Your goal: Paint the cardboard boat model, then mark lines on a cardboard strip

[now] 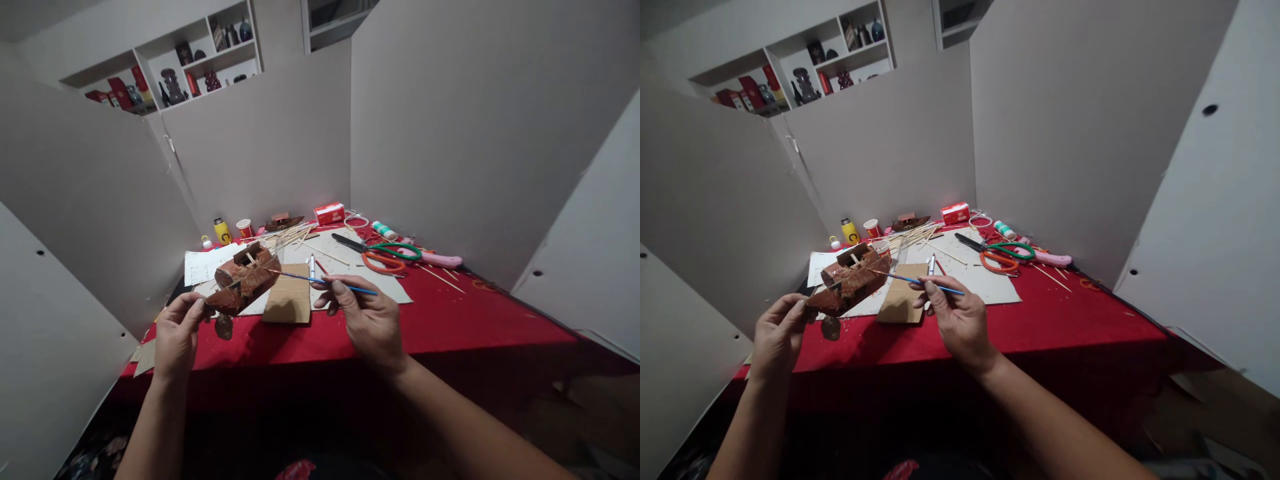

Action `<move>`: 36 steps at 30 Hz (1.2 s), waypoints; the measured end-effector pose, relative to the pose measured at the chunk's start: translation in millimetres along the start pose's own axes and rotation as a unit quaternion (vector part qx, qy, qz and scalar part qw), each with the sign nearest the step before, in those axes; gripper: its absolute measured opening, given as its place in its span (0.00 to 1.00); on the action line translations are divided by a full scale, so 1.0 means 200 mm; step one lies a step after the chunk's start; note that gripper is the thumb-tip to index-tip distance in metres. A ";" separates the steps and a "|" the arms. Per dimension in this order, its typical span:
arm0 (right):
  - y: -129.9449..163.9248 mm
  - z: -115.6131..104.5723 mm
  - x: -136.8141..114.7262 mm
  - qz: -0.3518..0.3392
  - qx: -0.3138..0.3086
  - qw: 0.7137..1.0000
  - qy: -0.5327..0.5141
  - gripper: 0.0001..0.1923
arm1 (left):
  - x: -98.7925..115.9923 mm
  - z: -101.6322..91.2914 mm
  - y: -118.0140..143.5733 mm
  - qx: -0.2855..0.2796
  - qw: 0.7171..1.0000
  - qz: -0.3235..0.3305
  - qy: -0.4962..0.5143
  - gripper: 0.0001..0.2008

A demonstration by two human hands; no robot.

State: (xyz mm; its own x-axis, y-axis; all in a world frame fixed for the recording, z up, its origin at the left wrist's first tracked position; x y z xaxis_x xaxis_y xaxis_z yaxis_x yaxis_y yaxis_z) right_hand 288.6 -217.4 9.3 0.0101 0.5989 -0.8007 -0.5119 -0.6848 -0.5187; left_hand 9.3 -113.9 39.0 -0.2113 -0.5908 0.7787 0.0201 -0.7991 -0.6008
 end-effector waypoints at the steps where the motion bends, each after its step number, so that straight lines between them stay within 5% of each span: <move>1: 0.00 0.00 0.00 -0.008 -0.001 1.000 -0.002 0.09 | 0.00 0.00 0.00 0.000 1.000 0.000 0.000 0.13; 17: -0.02 0.01 0.03 -0.023 0.039 0.999 0.016 0.08 | -0.03 -0.01 0.00 0.000 1.000 -0.011 0.006 0.14; 22: -0.01 0.04 0.04 -0.033 -0.015 0.999 0.013 0.08 | -0.03 -0.01 -0.01 -0.001 1.000 -0.010 0.011 0.15; 26: -0.03 0.02 0.04 -0.033 0.035 0.999 0.006 0.05 | -0.04 -0.01 -0.01 0.000 1.000 -0.018 0.013 0.15; 32: 0.00 0.07 0.03 -0.062 -0.045 0.997 -0.017 0.08 | -0.03 0.01 0.00 -0.013 1.000 -0.020 0.008 0.16; 36: 0.01 0.04 0.03 -0.072 0.000 0.997 -0.015 0.10 | -0.02 0.02 0.01 -0.024 1.000 -0.012 -0.002 0.15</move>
State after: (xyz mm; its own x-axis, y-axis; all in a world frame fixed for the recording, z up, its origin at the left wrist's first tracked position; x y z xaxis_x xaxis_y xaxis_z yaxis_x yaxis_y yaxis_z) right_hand 282.1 -211.9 6.3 0.0584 0.7032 -0.7086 -0.5066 -0.5908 -0.6279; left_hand 13.5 -112.4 35.4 -0.2065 -0.5720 0.7938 -0.0311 -0.8071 -0.5896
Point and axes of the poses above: each hand's wrist, its own y-axis away from the middle knuckle, its own z-axis out of the palm, x = y × z, the point moved 5 cm from there along -y, towards the middle knuckle, and after that the axes turned 11 degrees about z, right-handed, at the moved point
